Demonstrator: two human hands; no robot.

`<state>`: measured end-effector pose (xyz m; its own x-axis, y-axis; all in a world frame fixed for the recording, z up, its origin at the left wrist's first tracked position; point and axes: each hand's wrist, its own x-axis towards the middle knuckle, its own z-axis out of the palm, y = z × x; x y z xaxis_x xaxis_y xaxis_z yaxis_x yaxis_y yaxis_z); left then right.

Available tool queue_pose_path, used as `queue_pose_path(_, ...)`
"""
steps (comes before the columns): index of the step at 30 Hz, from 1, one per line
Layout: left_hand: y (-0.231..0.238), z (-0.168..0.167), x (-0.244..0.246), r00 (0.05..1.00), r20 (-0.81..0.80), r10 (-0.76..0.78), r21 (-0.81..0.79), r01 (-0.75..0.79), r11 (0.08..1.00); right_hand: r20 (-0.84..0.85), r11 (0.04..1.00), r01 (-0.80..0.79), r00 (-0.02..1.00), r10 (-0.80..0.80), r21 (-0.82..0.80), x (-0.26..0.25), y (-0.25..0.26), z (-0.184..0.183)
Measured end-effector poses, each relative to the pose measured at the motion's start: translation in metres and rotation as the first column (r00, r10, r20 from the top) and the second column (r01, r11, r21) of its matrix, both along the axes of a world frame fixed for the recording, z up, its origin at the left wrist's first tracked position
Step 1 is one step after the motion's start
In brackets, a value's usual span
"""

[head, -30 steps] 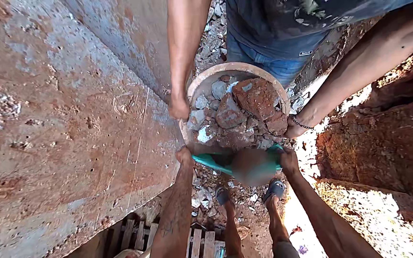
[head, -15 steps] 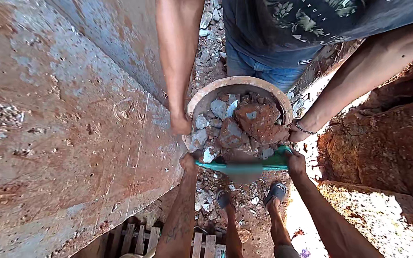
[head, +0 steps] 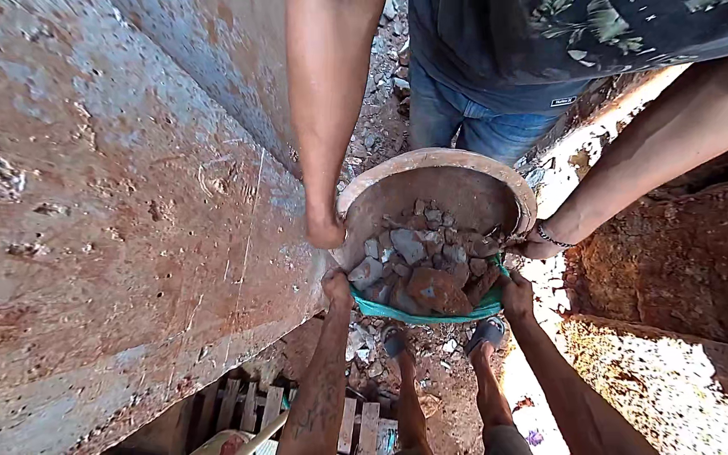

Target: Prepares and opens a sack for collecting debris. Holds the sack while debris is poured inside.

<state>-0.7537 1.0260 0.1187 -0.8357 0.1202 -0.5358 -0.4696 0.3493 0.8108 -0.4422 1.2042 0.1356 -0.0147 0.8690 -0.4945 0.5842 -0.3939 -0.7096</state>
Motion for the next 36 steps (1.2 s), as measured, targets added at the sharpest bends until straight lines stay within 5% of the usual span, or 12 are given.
queue_pose_path(4,-0.003,0.008,-0.002,0.997,-0.072,-0.014,0.052,0.017,0.999,0.210,0.986,-0.162,0.966,0.152,0.033,0.000,0.000,-0.001)
queue_pose_path(17,-0.056,0.005,0.028,0.998,-0.044,0.044,0.176,-0.036,0.984,0.310,0.977,-0.206,0.926,0.215,-0.063,0.033,-0.056,-0.032)
queue_pose_path(22,-0.101,0.009,0.061,0.957,0.030,-0.289,0.110,0.284,0.952,0.272,0.952,-0.151,0.936,0.225,-0.267,0.064,-0.082,-0.044)
queue_pose_path(25,-0.120,0.006,0.093,0.792,0.108,-0.601,-0.039,0.607,0.793,0.276,0.887,-0.301,0.872,0.405,-0.350,0.086,-0.100,-0.055)
queue_pose_path(27,-0.133,-0.002,0.120,0.713,0.115,-0.692,-0.118,0.701,0.703,0.273,0.811,-0.467,0.778,0.567,-0.354,0.083,-0.116,-0.038)
queue_pose_path(30,-0.157,-0.007,0.138,0.879,0.036,-0.476,-0.124,0.477,0.870,0.225,0.694,-0.638,0.661,0.716,-0.333,0.037,-0.139,0.015)
queue_pose_path(33,-0.150,0.029,0.096,0.954,-0.064,-0.292,-0.168,0.278,0.946,0.141,0.701,-0.686,0.688,0.712,-0.194,-0.001,-0.124,0.076)
queue_pose_path(36,-0.077,0.074,0.093,0.914,-0.158,-0.374,-0.042,0.372,0.927,0.052,0.802,-0.597,0.801,0.597,-0.014,0.024,-0.092,0.103)
